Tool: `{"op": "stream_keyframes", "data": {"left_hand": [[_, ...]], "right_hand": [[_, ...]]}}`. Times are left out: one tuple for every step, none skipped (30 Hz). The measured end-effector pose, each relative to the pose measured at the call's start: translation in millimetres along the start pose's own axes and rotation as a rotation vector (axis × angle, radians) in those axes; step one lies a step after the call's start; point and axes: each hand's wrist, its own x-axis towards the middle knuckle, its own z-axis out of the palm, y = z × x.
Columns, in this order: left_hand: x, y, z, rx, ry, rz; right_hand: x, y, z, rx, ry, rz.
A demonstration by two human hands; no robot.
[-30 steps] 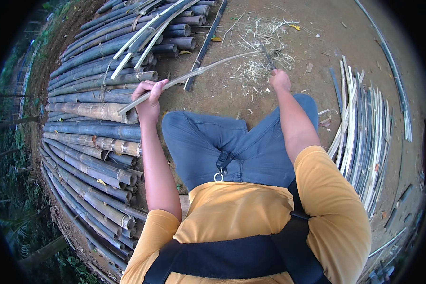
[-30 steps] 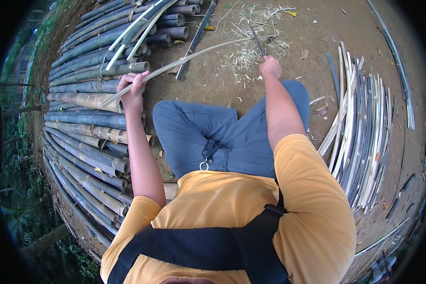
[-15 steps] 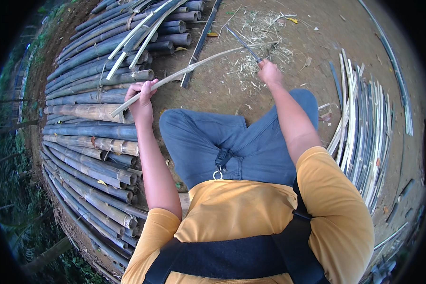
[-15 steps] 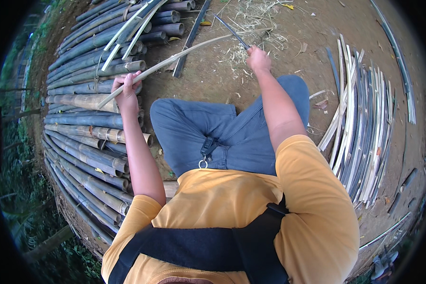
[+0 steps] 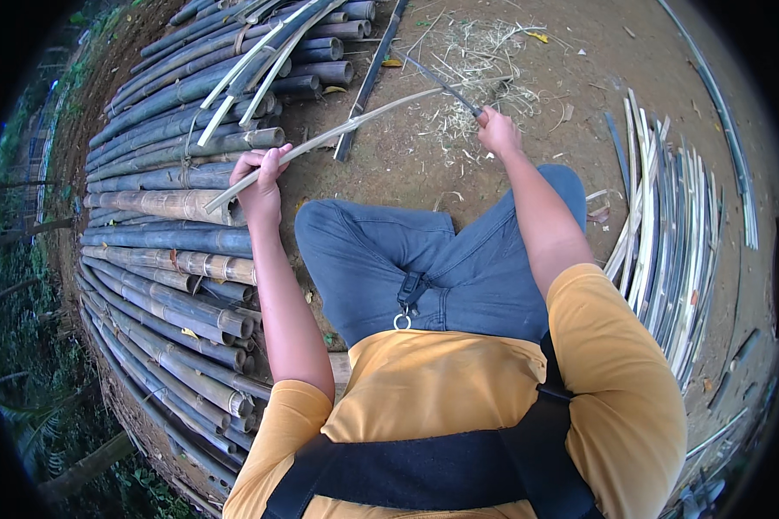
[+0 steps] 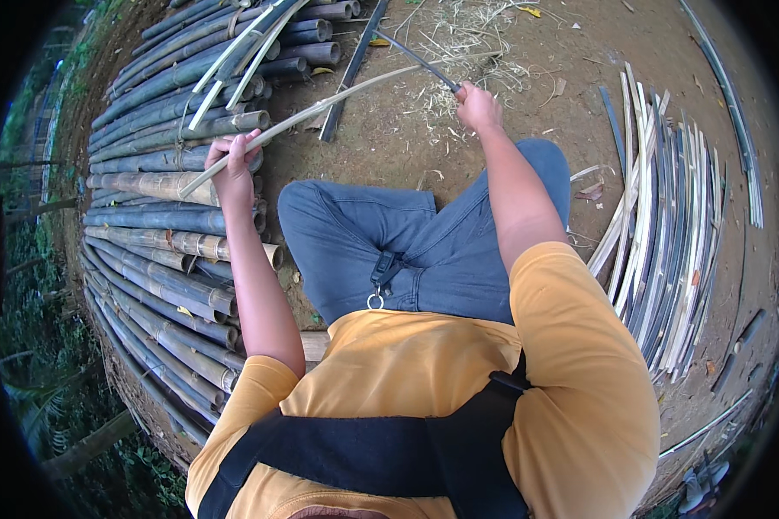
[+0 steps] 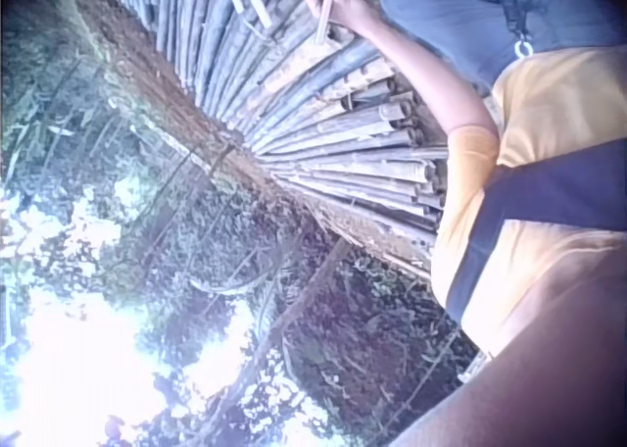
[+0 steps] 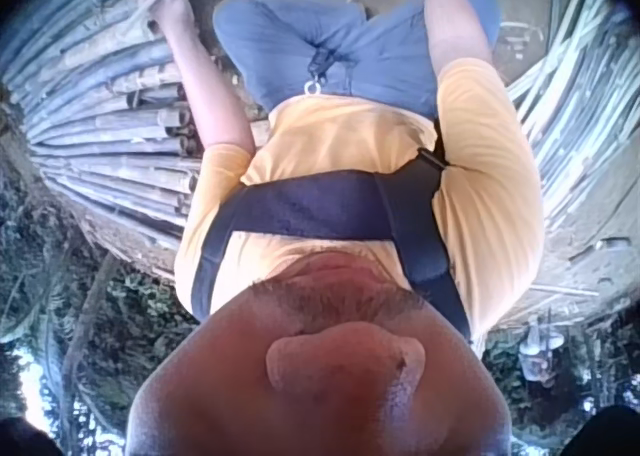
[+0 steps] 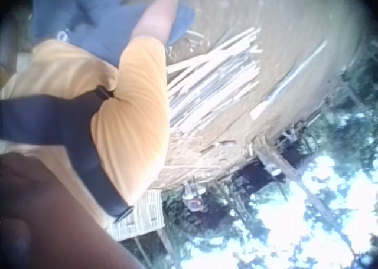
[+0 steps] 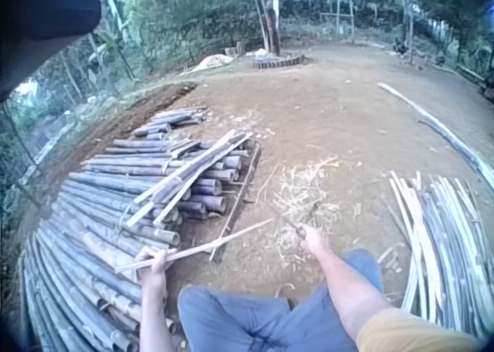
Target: The person whittles and scrapes a strip of bamboo using a knife while sitting on the ground near a pile of bamboo stalks.
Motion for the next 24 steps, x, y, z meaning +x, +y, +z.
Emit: {"op": "stream_keyframes", "data": {"left_hand": [[-0.5,0.2,-2.6,0.008,-0.008,0.018],[1.4,0.1,-1.7,0.011,-0.022,0.042],[1.9,-2.0,-3.6,0.025,-0.064,0.053],[2.7,-4.0,-5.5,0.040,-0.107,0.063],[2.3,-3.1,-3.0,0.051,-0.105,0.076],[0.5,-2.5,-3.9,0.060,-0.092,0.066],[-0.5,-1.2,-5.4,0.069,-0.079,0.057],[0.9,-0.3,-1.7,0.067,-0.081,0.051],[-1.4,3.5,0.5,0.058,-0.041,0.004],[-3.8,3.7,1.1,0.040,-0.023,0.004],[-4.8,5.1,3.2,0.022,-0.011,0.009],[0.2,7.5,4.8,0.005,0.000,0.024],[5.1,9.5,7.0,0.029,-0.030,0.040],[3.1,6.7,3.5,0.060,-0.049,0.039],[1.4,4.0,0.3,0.091,-0.069,0.037],[0.7,1.6,-3.1,0.122,-0.090,0.035],[-2.5,1.0,-5.1,0.107,-0.065,0.021],[-0.8,2.7,-2.1,0.083,-0.047,0.012],[-0.2,3.4,0.8,0.060,-0.029,0.004],[0.5,3.4,0.1,0.059,-0.029,0.006],[0.4,3.5,-1.0,0.058,-0.029,0.009],[-0.7,3.2,-1.5,0.057,-0.028,0.011],[1.6,3.3,3.1,0.039,-0.046,0.004],[3.4,-3.6,-11.1,0.094,-0.106,0.079]], "right_hand": [[14.1,10.7,14.5,0.024,0.045,0.067],[14.9,22.1,19.3,0.020,0.062,0.116],[20.4,26.1,19.4,0.023,0.085,0.159],[28.2,30.3,16.9,0.027,0.107,0.201],[29.2,30.3,17.2,0.011,0.097,0.139],[24.0,21.1,15.9,0.006,0.067,0.071],[17.9,12.6,14.3,0.001,0.036,0.002],[14.0,11.1,8.2,-0.004,0.020,-0.054],[16.7,12.8,11.1,0.003,0.037,0.003],[20.0,13.6,17.0,0.010,0.054,0.060],[22.2,16.5,21.8,0.021,0.077,0.118],[29.9,25.4,27.0,0.045,0.117,0.186],[35.9,39.7,28.1,0.070,0.156,0.253],[31.8,44.2,28.6,0.086,0.176,0.322],[32.3,45.4,27.9,0.094,0.174,0.307],[35.7,43.6,27.7,0.077,0.133,0.233],[32.3,36.9,25.7,0.056,0.087,0.160],[31.5,32.5,23.4,0.035,0.052,0.092],[28.7,26.2,24.7,0.024,0.034,0.031],[29.6,23.8,25.8,0.034,0.053,0.081],[29.5,22.0,27.2,0.043,0.072,0.130],[28.7,20.9,28.5,0.054,0.091,0.179],[41.3,40.1,39.5,0.136,0.163,0.338],[49.8,46.0,39.0,0.165,0.172,0.397]]}}
